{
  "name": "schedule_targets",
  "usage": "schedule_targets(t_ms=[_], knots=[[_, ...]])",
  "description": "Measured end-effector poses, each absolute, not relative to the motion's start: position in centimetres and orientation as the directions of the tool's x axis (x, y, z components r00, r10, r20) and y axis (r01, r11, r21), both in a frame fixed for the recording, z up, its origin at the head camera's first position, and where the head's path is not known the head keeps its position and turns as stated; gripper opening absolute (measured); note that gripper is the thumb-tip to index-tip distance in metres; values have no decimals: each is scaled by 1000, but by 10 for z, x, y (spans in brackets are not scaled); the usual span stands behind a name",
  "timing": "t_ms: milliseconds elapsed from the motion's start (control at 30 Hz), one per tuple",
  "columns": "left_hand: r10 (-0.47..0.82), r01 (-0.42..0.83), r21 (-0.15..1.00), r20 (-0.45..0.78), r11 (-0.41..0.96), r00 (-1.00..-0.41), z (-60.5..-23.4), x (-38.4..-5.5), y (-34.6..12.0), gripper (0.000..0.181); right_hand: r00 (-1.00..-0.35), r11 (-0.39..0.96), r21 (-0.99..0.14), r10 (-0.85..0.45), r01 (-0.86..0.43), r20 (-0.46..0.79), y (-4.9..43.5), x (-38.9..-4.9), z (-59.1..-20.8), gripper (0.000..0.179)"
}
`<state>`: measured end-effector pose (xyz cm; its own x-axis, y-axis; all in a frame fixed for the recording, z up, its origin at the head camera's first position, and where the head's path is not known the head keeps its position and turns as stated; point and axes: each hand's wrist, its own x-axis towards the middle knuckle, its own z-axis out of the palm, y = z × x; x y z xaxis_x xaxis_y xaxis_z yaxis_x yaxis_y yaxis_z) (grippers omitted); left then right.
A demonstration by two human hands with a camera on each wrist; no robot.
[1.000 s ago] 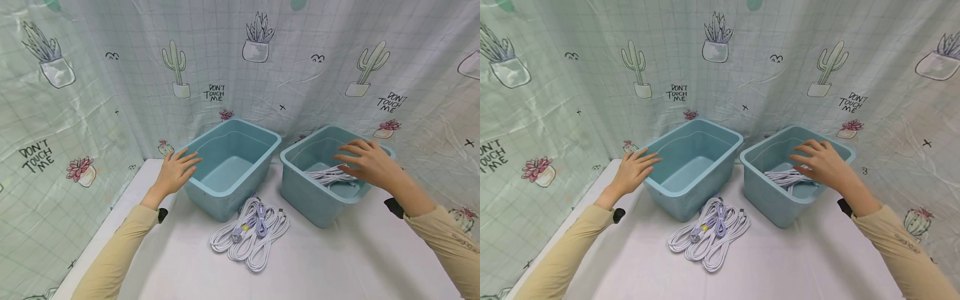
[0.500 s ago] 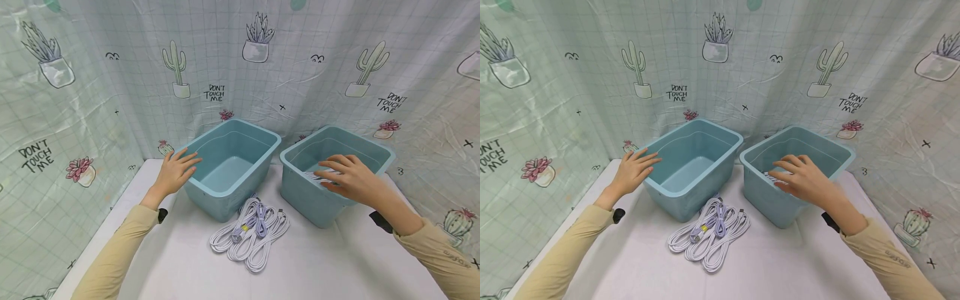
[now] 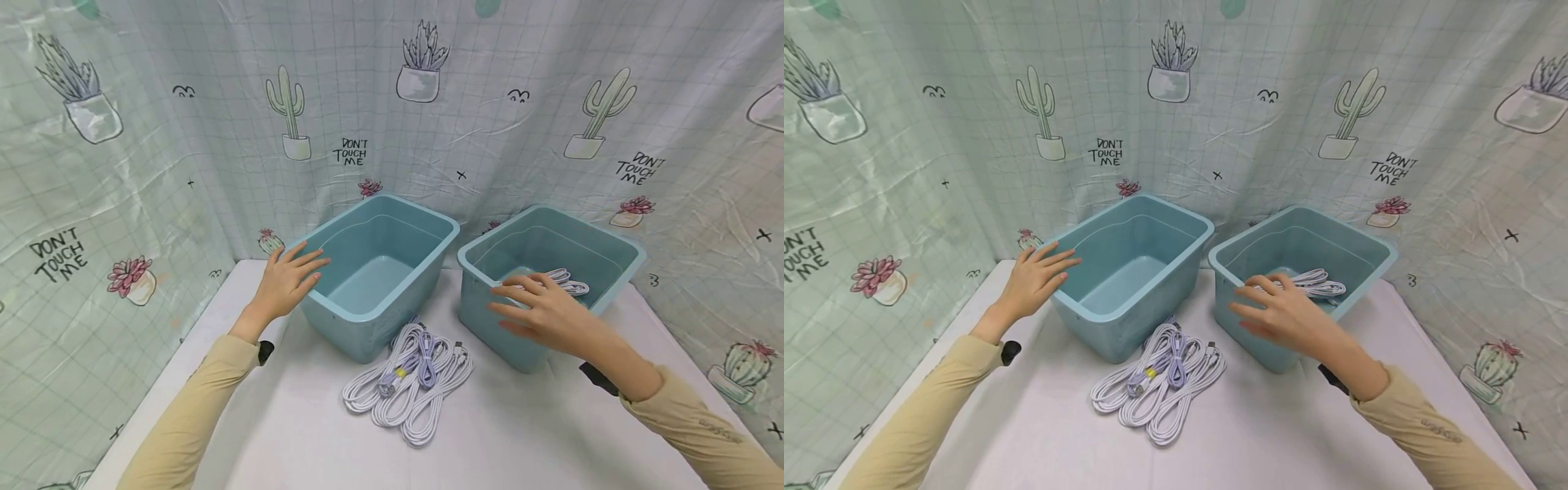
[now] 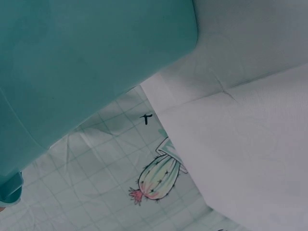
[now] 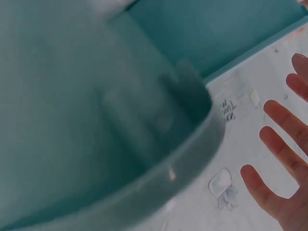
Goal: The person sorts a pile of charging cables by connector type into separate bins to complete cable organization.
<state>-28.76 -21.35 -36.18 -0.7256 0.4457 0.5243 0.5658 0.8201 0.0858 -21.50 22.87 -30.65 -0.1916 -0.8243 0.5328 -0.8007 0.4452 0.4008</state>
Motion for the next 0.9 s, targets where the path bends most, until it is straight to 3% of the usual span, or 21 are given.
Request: schedule_targets(t_ms=[200,633,900], knots=[[444,567,81,535,820,-718,-362,-286,-214,34,-216,416,414,-867,-810,449,220,-211,-320,24],[443,569,88,536,818,-719,-364,-286,-214,35,-221,376,417,-901,-828,374,199,-204,-359,46],[445,570,79,542,817,-713,-363,-288,-213,34,-207,351,392,-908,-850,363,193,-202,-388,46]])
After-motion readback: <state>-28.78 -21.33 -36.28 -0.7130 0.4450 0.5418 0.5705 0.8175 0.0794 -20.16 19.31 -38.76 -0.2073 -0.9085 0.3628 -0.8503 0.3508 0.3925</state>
